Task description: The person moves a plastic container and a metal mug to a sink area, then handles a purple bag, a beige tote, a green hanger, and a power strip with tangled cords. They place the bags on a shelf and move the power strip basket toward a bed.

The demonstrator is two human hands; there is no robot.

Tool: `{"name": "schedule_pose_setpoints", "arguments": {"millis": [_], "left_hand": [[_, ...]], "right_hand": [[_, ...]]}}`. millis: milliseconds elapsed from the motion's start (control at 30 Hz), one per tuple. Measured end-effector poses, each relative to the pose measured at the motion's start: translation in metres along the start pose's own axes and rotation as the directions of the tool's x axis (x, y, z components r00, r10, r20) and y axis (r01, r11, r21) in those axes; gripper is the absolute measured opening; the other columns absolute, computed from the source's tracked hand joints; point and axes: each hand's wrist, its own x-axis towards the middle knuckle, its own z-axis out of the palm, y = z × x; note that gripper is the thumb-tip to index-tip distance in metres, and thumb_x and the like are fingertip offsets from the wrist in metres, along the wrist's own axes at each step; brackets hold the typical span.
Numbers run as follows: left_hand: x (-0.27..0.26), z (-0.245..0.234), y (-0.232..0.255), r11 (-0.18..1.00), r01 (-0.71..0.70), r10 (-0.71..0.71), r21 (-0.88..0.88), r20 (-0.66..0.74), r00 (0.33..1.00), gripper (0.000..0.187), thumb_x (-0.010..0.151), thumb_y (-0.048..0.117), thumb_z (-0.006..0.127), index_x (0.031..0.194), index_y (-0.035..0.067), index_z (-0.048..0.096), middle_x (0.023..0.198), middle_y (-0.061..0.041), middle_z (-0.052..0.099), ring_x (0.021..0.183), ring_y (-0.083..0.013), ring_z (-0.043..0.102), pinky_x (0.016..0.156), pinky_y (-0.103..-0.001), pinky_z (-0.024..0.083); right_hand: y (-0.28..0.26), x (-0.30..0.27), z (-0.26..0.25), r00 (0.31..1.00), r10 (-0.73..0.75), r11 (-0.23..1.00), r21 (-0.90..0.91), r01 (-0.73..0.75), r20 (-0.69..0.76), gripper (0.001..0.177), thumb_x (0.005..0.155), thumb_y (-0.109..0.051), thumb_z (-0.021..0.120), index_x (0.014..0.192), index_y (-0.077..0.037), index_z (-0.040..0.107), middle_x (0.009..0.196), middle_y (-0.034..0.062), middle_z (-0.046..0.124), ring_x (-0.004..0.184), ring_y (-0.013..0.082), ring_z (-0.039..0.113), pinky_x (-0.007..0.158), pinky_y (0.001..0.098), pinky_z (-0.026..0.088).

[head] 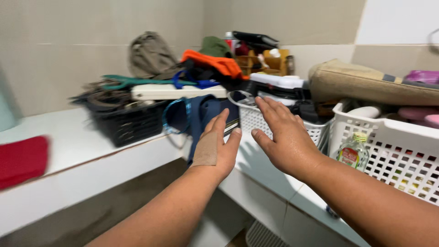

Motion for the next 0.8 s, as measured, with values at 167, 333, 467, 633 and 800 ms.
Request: {"name": "schedule_pose_setpoints", "arguments": {"millis": [167,333,467,633,800], "left_hand": [[0.08,0.051,-0.027,0.965,-0.24,0.251,-0.103,0.106,0.962,0.061,0.095,0.029,0.061,0.152,0.016,0.044,0.155,-0.016,0.045,0.14,-0.0379,0.044,0.114,-0.044,0.036],[0.135,0.079,-0.041,0.929,-0.29,0.348,-0.228,0.282,0.894,0.061,0.096,0.027,0.058,0.154,0.017,0.04,0.159,-0.013,0.04,0.141,-0.0359,0.041,0.114,-0.044,0.034],[0.151,0.096,-0.048,0.9,-0.34,0.416,-0.273,0.304,0.857,0.062,0.095,0.026,0.06,0.153,0.017,0.041,0.159,-0.012,0.038,0.143,-0.0356,0.038,0.114,-0.045,0.034],[0.158,0.121,-0.034,0.878,-0.352,0.448,-0.324,0.298,0.843,0.06,0.092,0.026,0.063,0.149,0.017,0.047,0.158,-0.011,0.039,0.142,-0.035,0.038,0.114,-0.045,0.034],[0.152,0.138,-0.006,0.871,-0.353,0.462,-0.343,0.326,0.825,0.05,0.091,0.028,0.066,0.138,0.016,0.059,0.152,-0.011,0.045,0.141,-0.0328,0.039,0.115,-0.044,0.035]], "right_hand": [[0.035,0.043,0.023,0.987,0.118,0.979,-0.152,-0.134,-0.112,0.073,0.09,-0.027,0.065,0.155,-0.014,0.035,0.161,0.0156,0.033,0.148,0.0376,0.029,0.116,0.0558,0.024],[0.05,0.075,0.024,0.943,0.251,0.9,-0.305,-0.311,-0.22,0.075,0.086,-0.022,0.068,0.154,-0.014,0.037,0.16,0.0144,0.036,0.144,0.038,0.034,0.116,0.0492,0.029],[0.047,0.083,0.016,0.933,0.238,0.87,-0.368,-0.328,-0.268,0.077,0.083,-0.018,0.07,0.153,-0.01,0.037,0.156,0.0173,0.038,0.142,0.0403,0.035,0.113,0.0477,0.031],[0.052,0.076,-0.007,0.896,0.351,0.818,-0.375,-0.435,-0.273,0.075,0.084,-0.021,0.071,0.152,-0.016,0.039,0.151,0.0135,0.045,0.138,0.035,0.044,0.113,0.0447,0.038],[0.087,0.062,-0.051,0.882,0.312,0.708,-0.533,-0.464,-0.353,0.083,0.077,-0.022,0.078,0.152,-0.015,0.041,0.15,0.0161,0.046,0.137,0.035,0.042,0.114,0.0471,0.034]]}}
